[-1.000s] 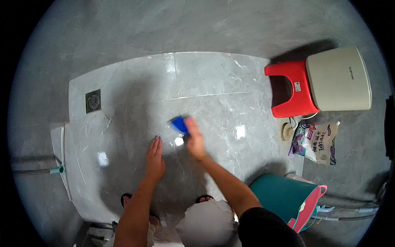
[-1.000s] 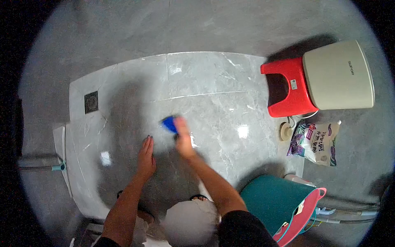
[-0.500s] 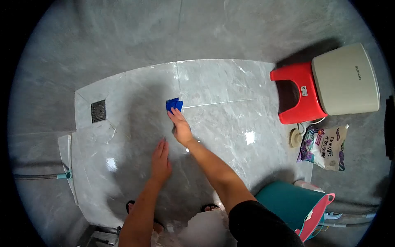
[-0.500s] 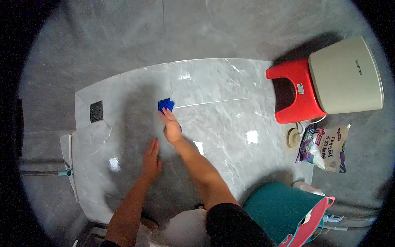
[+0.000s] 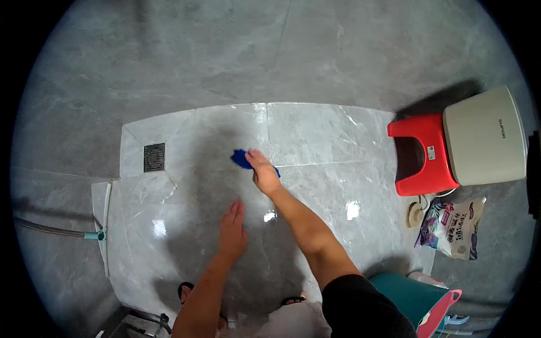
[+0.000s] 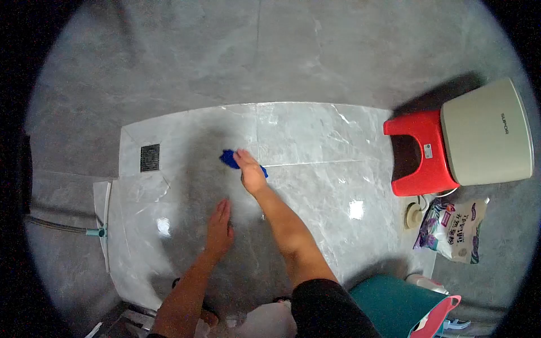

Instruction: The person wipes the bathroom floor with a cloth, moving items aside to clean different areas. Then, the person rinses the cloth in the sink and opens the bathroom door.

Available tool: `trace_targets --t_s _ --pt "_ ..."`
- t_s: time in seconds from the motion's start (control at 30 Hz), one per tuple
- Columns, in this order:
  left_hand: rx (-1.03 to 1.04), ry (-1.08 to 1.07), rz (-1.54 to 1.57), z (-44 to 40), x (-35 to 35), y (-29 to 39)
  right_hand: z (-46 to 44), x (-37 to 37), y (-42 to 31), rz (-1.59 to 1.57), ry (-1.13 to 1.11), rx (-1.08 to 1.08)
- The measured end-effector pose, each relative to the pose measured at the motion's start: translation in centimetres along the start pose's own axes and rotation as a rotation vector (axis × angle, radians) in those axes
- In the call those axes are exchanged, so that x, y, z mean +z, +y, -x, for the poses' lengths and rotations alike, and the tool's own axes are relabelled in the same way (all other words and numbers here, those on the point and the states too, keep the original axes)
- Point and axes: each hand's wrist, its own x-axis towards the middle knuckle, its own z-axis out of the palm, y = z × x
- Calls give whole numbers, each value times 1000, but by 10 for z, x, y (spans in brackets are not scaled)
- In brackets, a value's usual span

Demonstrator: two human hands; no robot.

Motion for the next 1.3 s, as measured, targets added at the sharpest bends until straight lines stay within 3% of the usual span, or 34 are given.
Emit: trace_targets --t_s 0.03,0.1,0.17,0.23,0.33,0.4,0.47,0.5,0.53,0.67,0.77,0.83,0.9,0.97,1.13,1.23,1.3 --pt "-10 0 -5 1 -1 -3 3 -8 0 -111 -100 -22" --pt "-19 19 -8 0 -3 -9 6 -36 13 -111 22 -34" --pt "-32 38 -5 5 -3 -16 4 -80 17 -1 287 190" --pt "-14 48 2 7 -7 -22 3 -77 45 297 478 390" --pt "-56 43 6 8 -17 -20 -29 -20 53 358 317 351" --pt "-81 61 16 15 -21 -25 -45 42 30 219 140 6" --pt "-65 131 42 17 -22 -31 -46 87 -21 111 158 -17" --pt "-93 122 48 18 -24 -33 -47 88 -44 27 35 82" --pt "-120 112 55 19 -27 -34 -44 91 -44 -73 -60 34" --pt "-155 119 53 27 -36 -37 -15 40 -66 -333 -114 -59" --pt "-187 79 -15 35 -23 -49 27 -11 -60 -78 116 126" --pt "-169 106 11 42 -9 -55 47 2 -50 205 139 213" --pt "-178 117 29 47 -8 -54 41 43 -52 232 222 121" --pt "-224 110 44 51 -24 -40 25 75 -72 76 171 64" --pt "-224 200 56 71 -21 -57 19 83 -110 -379 -320 54" --pt "-201 177 51 78 -27 -60 44 44 -105 -488 -43 188" --pt "-189 136 55 79 -31 -59 63 -10 -99 -229 126 206"
